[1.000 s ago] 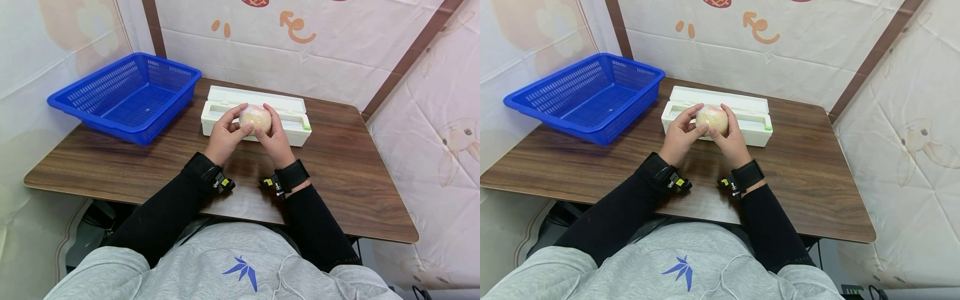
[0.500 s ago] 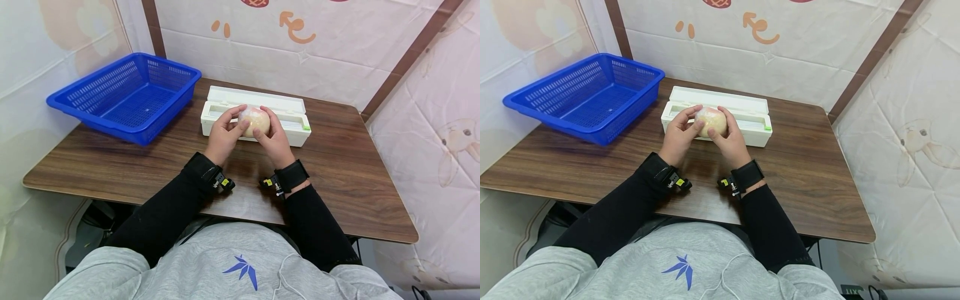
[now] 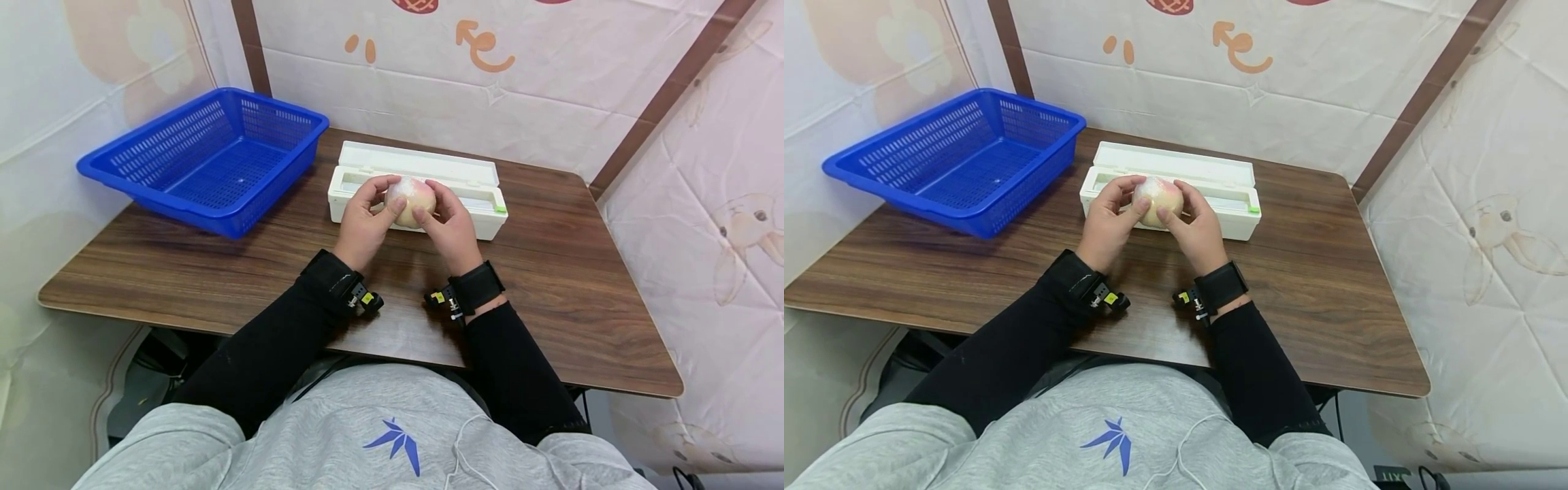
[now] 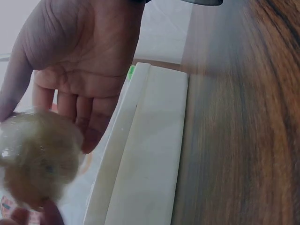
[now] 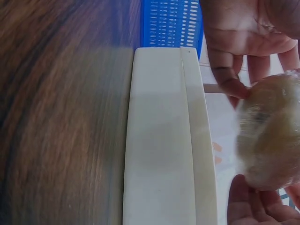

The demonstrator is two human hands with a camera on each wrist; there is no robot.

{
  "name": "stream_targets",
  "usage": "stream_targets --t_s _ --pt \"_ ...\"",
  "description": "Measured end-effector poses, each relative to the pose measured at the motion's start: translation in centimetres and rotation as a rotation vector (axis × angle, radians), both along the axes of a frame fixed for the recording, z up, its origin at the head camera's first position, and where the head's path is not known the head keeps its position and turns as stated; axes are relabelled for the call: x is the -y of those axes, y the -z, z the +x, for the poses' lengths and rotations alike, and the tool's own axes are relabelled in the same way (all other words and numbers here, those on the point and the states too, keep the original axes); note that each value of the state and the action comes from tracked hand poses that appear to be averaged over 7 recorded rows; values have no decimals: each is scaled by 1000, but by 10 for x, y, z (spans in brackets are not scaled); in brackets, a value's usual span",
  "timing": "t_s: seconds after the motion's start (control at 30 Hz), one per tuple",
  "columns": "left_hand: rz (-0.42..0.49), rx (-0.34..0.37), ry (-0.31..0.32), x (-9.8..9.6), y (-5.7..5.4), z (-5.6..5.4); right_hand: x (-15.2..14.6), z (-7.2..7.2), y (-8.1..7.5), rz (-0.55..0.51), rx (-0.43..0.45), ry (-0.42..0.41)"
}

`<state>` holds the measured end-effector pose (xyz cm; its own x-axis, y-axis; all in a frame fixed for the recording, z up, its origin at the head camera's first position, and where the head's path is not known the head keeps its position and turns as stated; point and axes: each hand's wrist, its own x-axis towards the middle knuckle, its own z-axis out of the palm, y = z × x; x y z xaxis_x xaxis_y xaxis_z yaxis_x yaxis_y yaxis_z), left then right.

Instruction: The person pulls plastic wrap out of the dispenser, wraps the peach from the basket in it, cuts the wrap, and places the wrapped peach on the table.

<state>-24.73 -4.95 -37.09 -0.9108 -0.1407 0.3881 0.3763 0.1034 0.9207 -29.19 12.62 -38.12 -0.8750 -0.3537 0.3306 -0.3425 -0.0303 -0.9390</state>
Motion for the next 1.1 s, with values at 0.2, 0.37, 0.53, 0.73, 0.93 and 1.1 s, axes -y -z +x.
stream_targets --t_s 0.2,0.37,0.53,0.73,0.93,1.1 --pt "-43 125 52 2 3 -2 -1 -2 3 57 73 -16" --pt "-89 176 71 3 5 -5 -2 -3 5 88 105 -32" --pt "-110 210 72 3 7 -7 1 -4 6 116 147 -32" --pt "-164 211 55 4 7 -12 2 -7 7 139 123 -23" --pt "-191 221 51 5 9 -16 3 -12 10 172 105 -19" --pt "-213 223 38 7 10 -13 -1 -9 11 173 84 -8"
